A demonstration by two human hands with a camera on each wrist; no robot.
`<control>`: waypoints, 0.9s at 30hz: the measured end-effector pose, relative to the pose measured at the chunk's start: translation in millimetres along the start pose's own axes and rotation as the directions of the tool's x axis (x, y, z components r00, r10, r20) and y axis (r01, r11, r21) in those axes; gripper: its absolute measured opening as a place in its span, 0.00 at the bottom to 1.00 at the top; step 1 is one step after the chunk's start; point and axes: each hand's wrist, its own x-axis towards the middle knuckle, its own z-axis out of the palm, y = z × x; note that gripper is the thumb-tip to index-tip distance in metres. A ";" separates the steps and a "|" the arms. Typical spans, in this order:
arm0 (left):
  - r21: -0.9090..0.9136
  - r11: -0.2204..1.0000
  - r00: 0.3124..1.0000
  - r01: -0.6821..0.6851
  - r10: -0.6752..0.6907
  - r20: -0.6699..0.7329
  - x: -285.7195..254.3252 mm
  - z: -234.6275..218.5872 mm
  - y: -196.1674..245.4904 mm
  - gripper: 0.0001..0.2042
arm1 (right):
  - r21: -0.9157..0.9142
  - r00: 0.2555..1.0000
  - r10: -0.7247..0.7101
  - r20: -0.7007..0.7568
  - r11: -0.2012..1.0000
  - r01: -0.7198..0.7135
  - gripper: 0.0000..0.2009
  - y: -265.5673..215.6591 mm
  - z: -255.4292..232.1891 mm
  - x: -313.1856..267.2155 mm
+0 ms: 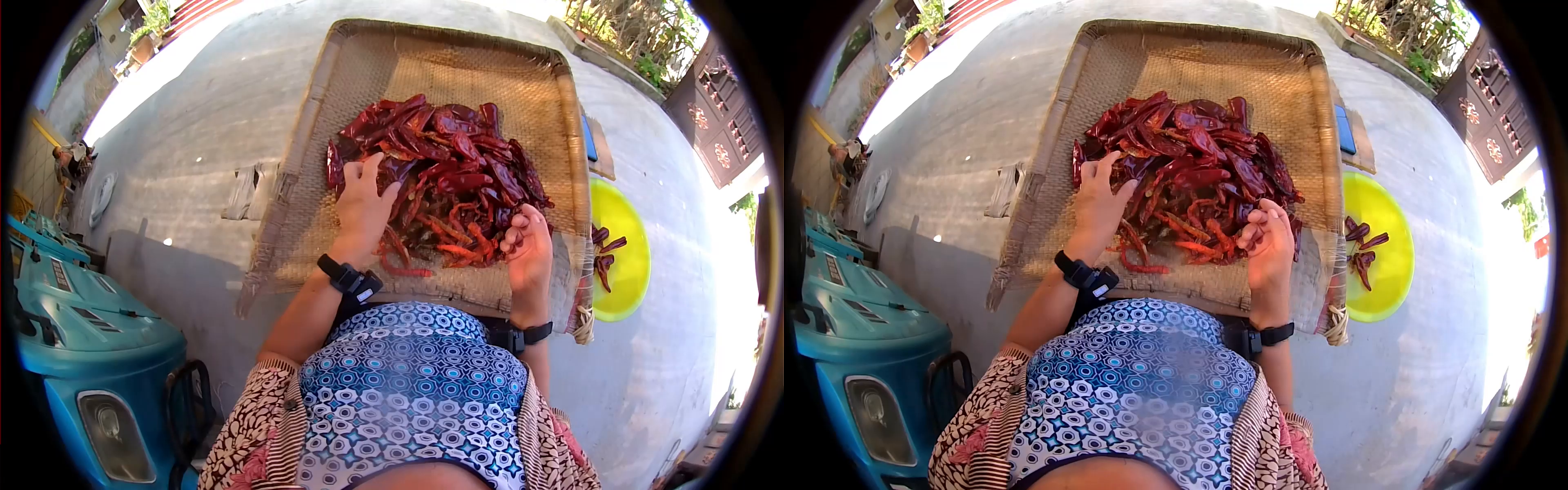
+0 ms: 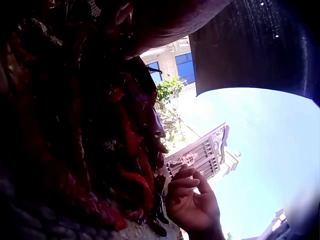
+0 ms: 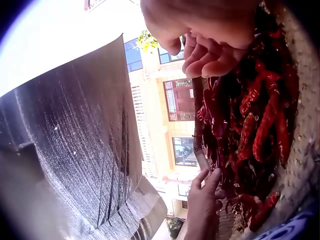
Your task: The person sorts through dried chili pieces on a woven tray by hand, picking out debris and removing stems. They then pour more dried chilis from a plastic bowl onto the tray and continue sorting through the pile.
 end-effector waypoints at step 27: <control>-0.491 0.714 0.572 0.499 0.153 0.806 -19.1 -27.5 12.8 0.11 | -0.661 0.866 0.434 0.248 0.729 -0.177 0.11 10.2 36.0 -19.2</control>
